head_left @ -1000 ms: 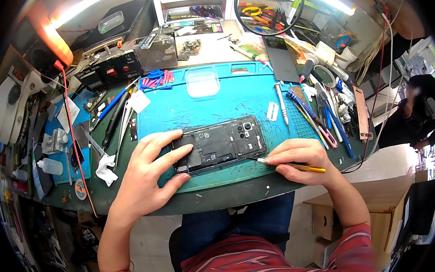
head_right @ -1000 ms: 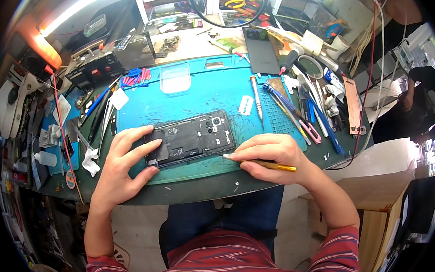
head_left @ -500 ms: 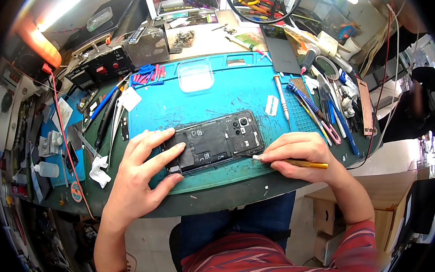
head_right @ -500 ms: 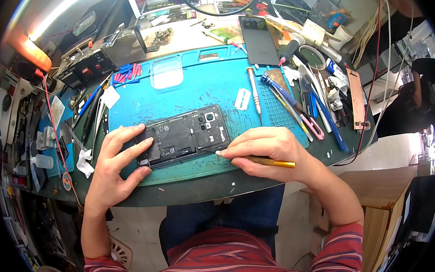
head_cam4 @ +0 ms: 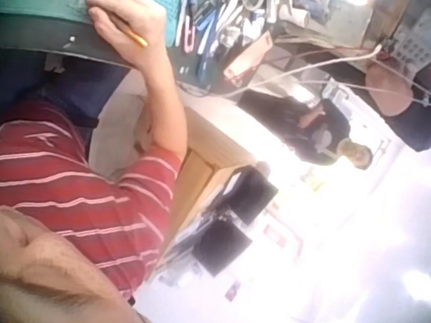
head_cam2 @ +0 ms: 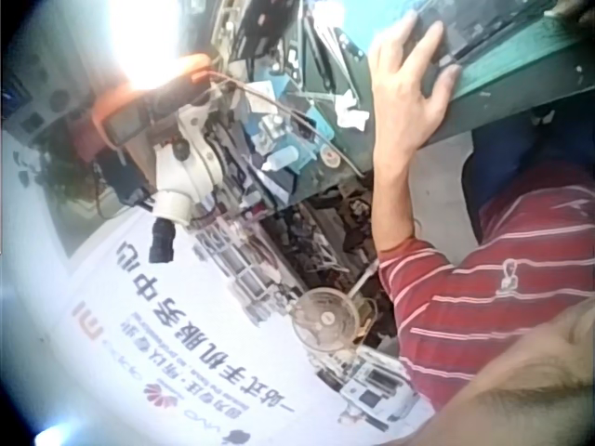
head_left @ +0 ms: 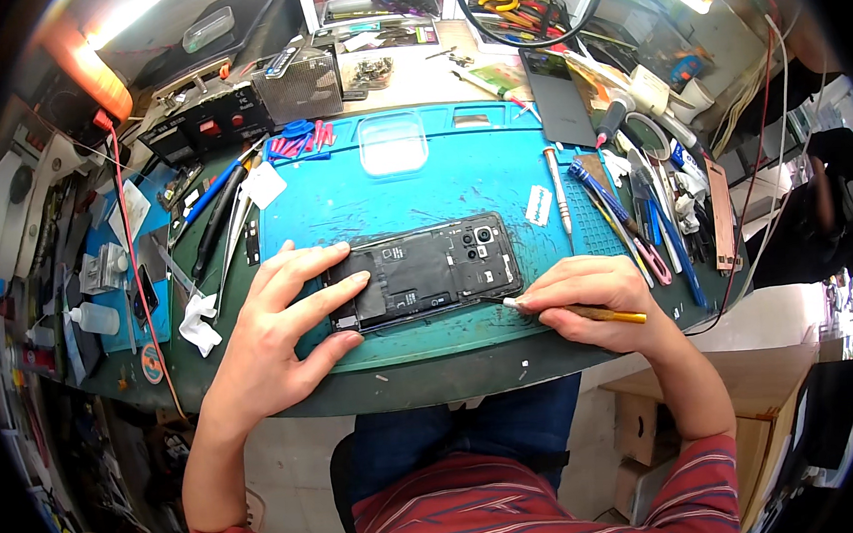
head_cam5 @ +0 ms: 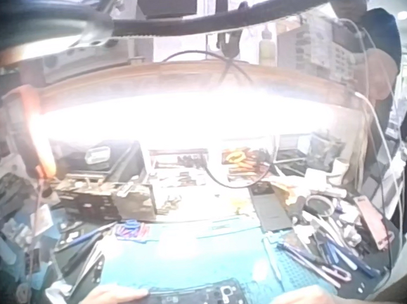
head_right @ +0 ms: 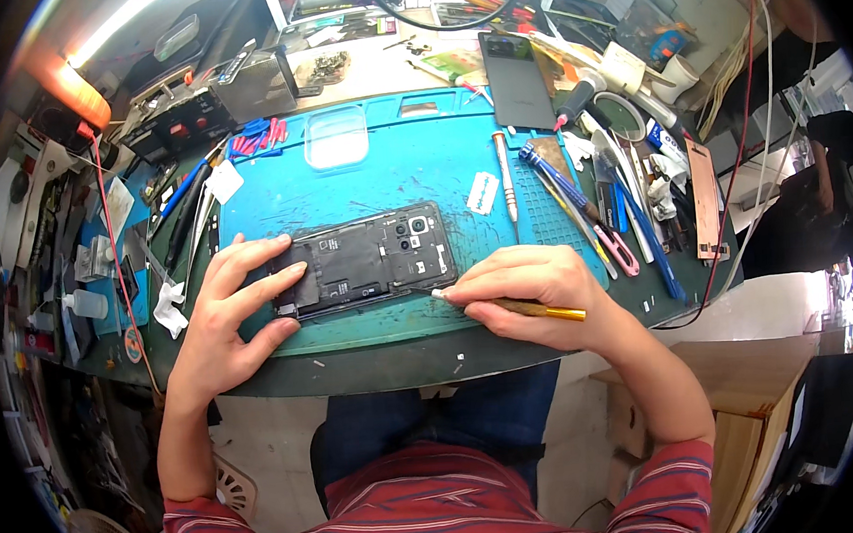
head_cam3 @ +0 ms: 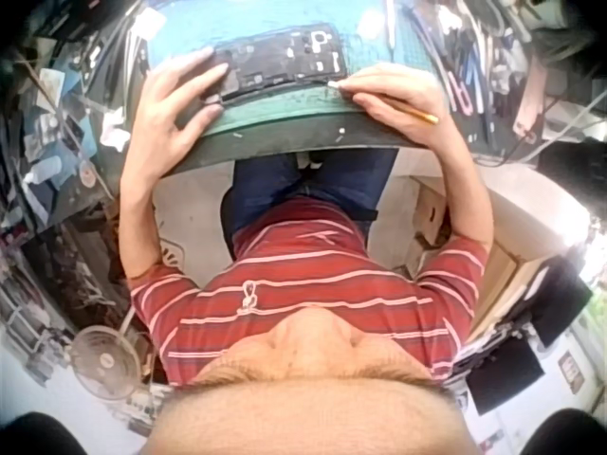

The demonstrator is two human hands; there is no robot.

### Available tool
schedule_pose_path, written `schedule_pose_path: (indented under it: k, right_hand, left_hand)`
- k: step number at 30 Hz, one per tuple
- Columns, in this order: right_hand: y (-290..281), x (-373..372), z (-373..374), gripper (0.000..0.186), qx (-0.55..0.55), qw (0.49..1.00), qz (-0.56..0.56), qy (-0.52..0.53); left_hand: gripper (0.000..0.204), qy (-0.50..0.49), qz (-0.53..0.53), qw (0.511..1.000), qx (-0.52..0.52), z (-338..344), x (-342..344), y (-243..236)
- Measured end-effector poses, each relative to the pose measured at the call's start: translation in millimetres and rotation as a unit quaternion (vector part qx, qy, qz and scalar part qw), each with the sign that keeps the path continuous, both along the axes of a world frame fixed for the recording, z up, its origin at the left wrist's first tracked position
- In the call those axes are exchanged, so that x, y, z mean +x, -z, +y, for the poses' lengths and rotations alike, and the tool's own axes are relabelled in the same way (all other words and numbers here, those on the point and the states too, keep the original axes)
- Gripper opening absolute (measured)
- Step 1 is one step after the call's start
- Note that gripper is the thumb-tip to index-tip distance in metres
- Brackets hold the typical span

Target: The person disassembles a smartphone on a cluttered workbench, using a screwdriver to remove screws and a small brush to clean the internal components. The person handles the phone and tools throughout, focusing on the back and internal areas.

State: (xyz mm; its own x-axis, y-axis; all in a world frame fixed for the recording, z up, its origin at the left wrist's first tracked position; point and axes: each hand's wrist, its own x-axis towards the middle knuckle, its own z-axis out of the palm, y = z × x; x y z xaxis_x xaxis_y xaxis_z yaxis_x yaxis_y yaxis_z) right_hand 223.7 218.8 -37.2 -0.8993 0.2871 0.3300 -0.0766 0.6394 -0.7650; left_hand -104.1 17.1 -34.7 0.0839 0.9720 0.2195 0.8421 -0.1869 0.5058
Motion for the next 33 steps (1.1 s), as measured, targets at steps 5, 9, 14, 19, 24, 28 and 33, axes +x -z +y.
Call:
schedule_pose_path:
  k: [5,9,14,19,24,28,33]
  right_hand:
    - [1.5,-1.7,-2.0,0.027,0.000,1.000,0.003,0.000]
    - [1.4,-3.1,-1.3,0.027,0.004,1.000,0.003,-0.002]
    - [1.9,-4.1,-2.4,0.026,-0.001,1.000,0.001,0.005]
    - [-2.0,-5.7,-1.3,0.025,0.012,1.000,-0.005,-0.006]
    - [-0.8,-6.0,-2.0,0.026,-0.004,1.000,-0.007,-0.002]
    - [-3.3,-12.2,-3.5,0.026,0.001,1.000,-0.014,-0.007]
    - [-3.5,-12.7,-6.3,0.027,-0.009,1.000,-0.016,-0.007]
  left_hand:
    - [0.058,-0.002,0.002,1.000,0.006,0.1,0.9,0.9]
    - [0.059,0.000,0.000,1.000,0.001,0.4,0.6,-0.2]
    - [0.059,-0.002,-0.004,1.000,-0.001,0.0,0.2,-0.1]
    - [0.060,0.002,-0.003,1.000,0.001,1.4,1.1,-1.4]
    - [0.060,-0.001,-0.006,1.000,0.001,0.8,1.2,-0.7]
    - [0.060,0.001,-0.007,1.000,0.005,0.8,0.7,0.2]
    - [0.060,0.001,-0.010,1.000,0.006,1.7,1.0,1.4]
